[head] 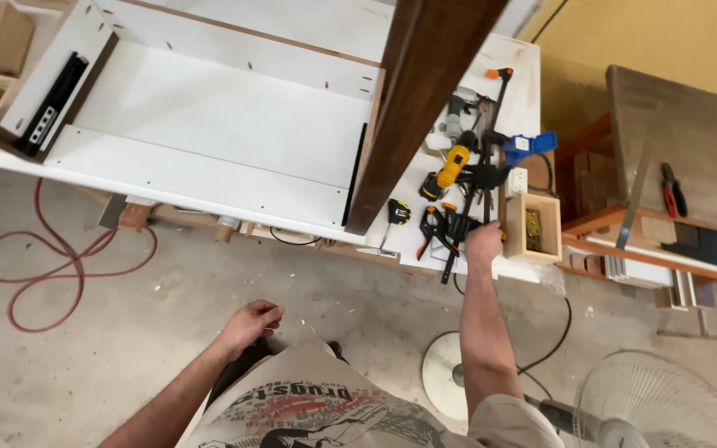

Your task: Assembling a wooden cabinet by measuring components with a tape measure and fastening them with screws using a power drill.

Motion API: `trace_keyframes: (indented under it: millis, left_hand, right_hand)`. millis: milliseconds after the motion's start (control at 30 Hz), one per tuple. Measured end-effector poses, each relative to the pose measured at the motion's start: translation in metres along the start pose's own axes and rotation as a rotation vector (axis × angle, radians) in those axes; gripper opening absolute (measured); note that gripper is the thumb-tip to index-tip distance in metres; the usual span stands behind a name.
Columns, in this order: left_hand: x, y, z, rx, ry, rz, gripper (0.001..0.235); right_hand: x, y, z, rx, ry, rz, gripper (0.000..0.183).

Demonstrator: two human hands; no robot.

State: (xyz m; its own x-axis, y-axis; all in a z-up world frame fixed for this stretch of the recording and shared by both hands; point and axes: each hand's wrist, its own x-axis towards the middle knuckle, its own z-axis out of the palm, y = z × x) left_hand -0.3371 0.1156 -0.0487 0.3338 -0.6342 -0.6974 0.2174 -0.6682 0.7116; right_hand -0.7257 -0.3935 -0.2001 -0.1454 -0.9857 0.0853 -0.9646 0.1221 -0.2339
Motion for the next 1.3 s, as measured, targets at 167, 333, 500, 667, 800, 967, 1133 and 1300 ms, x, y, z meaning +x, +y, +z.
trace_keyframes:
  millis: [167,333,500,667,800,967,1133,1300]
  left_hand:
    - [-0.02,-0.015,-0.018,-0.077,0.086,-0.048,0.059]
    - [-0.012,-0.028,-0.038,-0.113,0.137,-0.11,0.058]
    - [0.011,-0.047,-0.072,-0.159,0.171,-0.088,0.057]
    - [0.042,-0.05,-0.14,-0.234,0.263,-0.006,0.049]
    - [0.059,-0.036,-0.239,-0.22,0.328,0.097,0.044]
    - [0.079,0.016,-0.402,-0.256,0.625,0.549,0.042]
    - [0.081,0.099,-0.514,-0.122,0.754,0.897,0.048]
    - [0.114,0.146,-0.571,-0.094,0.63,1.149,0.056]
  right_hand:
    - [0.009,0.018,0.035,-0.08,-0.022,-0.143,0.024]
    - [-0.005,0.001,0.011,-0.033,-0.061,-0.101,0.03]
    - [-0.014,0.005,-0.005,-0.04,-0.096,-0.132,0.035]
    - [-0.069,-0.018,-0.066,0.055,0.099,-0.119,0.028]
    - [-0.122,-0.043,-0.091,0.171,0.287,-0.014,0.024]
    - [-0.237,-0.14,-0.134,1.121,0.178,-0.165,0.025]
    - [-0.274,-0.233,-0.161,1.184,0.037,-0.198,0.045]
    - [-0.272,-0.272,-0.162,1.105,0.023,-0.076,0.049]
